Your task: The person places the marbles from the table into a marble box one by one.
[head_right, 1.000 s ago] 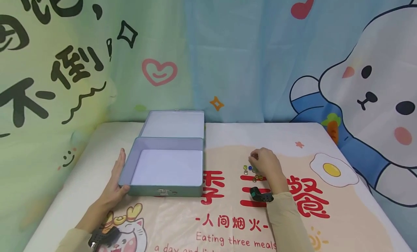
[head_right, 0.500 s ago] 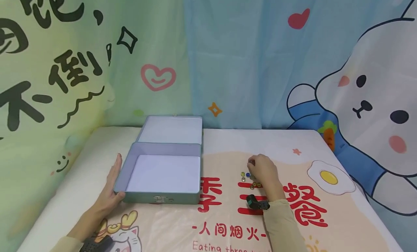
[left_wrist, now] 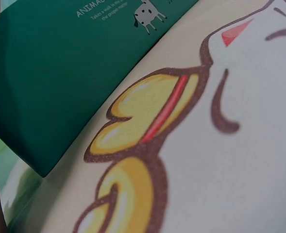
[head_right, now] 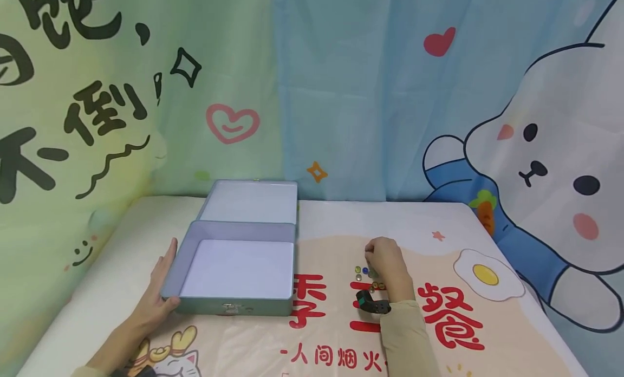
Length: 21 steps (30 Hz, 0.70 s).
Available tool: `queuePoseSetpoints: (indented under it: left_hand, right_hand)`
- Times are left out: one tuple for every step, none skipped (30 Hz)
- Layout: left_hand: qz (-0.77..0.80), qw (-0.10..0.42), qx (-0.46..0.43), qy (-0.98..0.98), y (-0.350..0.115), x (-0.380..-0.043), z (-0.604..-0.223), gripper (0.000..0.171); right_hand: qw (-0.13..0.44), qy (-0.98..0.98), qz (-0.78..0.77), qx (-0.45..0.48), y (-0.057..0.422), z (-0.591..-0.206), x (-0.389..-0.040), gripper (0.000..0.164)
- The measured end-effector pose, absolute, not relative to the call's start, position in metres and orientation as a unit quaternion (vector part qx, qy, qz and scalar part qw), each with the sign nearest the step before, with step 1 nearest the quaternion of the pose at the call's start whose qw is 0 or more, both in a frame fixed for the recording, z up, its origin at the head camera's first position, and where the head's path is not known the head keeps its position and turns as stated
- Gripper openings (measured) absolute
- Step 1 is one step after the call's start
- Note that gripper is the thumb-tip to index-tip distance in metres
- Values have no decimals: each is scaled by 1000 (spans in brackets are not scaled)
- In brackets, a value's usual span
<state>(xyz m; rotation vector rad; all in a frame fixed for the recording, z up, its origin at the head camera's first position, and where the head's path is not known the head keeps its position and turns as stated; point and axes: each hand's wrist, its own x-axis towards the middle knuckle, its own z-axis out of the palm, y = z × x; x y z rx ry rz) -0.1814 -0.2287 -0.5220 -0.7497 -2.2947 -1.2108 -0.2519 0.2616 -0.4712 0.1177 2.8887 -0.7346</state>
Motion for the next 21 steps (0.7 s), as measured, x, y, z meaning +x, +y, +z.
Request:
queuePoseSetpoints:
  left_hand:
    - [-436,222,-273,-828,-229,-181,-522,104]
    - [-436,223,-274,-828,-229,-181,-522,103]
    - [-436,225,-274,-827,-230,-181,-522,103]
    - [-437,226,-274,-826,-230,-181,-522,103]
    - [-438,226,-274,-826,-230,-181,-522,103]
    - [-438,227,-273,-826,-231,-180,-523,103]
    - [-437,229,-273,-826,-231,-180,-523,103]
    - [-436,230,-272,-826,-232,-180,-523,103]
    - [-436,231,-271,-826,-232,-180,-523,103]
    - [-436,232,-270,-827,-232,-180,-522,103]
    - [-436,232,-269,-827,-232,-180,-522,103]
    - [-437,231,-269,-827,-232,-179,-522,103]
    - [-438,229,-268,-827,-232,-179,-522,102]
    - [-439,226,-267,-828,-232,-179,-521,102]
    - [-441,224,-265,-828,-231,-179,-521,102]
    - [-441,221,-264,-829,-231,-179,-521,102]
    - [-441,219,-263,-830,-230,-179,-520,102]
    - [-440,218,-262,-831,-230,-179,-520,101]
    - [-439,217,-261,-832,-229,-179,-520,101]
    - [-438,217,-260,-832,-229,-179,-519,101]
    - [-438,217,-260,-833,-229,-178,-519,101]
  right_hand:
    - [85,963,-251,48,260,-470,-253,21]
    - [90,961,-254,57,260,-469,-254,21]
    - [93,959,-258,64,259,-468,-254,21]
    - [95,958,-261,69,258,-467,-255,21]
    - [97,957,-263,73,258,-467,-256,21]
    - [96,957,-263,74,257,-467,-257,21]
    - [98,956,-265,77,256,-466,-258,21]
    - [98,956,-267,77,256,-467,-259,21]
    - [98,955,-270,79,256,-467,-259,21]
    - [97,954,-271,80,256,-468,-260,21]
    - [97,954,-271,81,255,-468,-260,21]
    - [98,953,-273,84,255,-468,-260,22]
    - [97,953,-273,85,255,-469,-259,22]
    - [96,954,-271,85,256,-469,-259,22]
    - [95,955,-269,86,256,-470,-259,22]
    - [95,955,-267,86,256,-469,-258,22]
    - [94,956,-264,84,256,-470,-257,22]
    - [94,957,-262,83,256,-470,-257,22]
    - [94,957,-260,83,256,-469,-256,22]
    - [95,957,-260,83,256,-469,-255,22]
    - [96,957,-260,83,256,-469,-254,22]
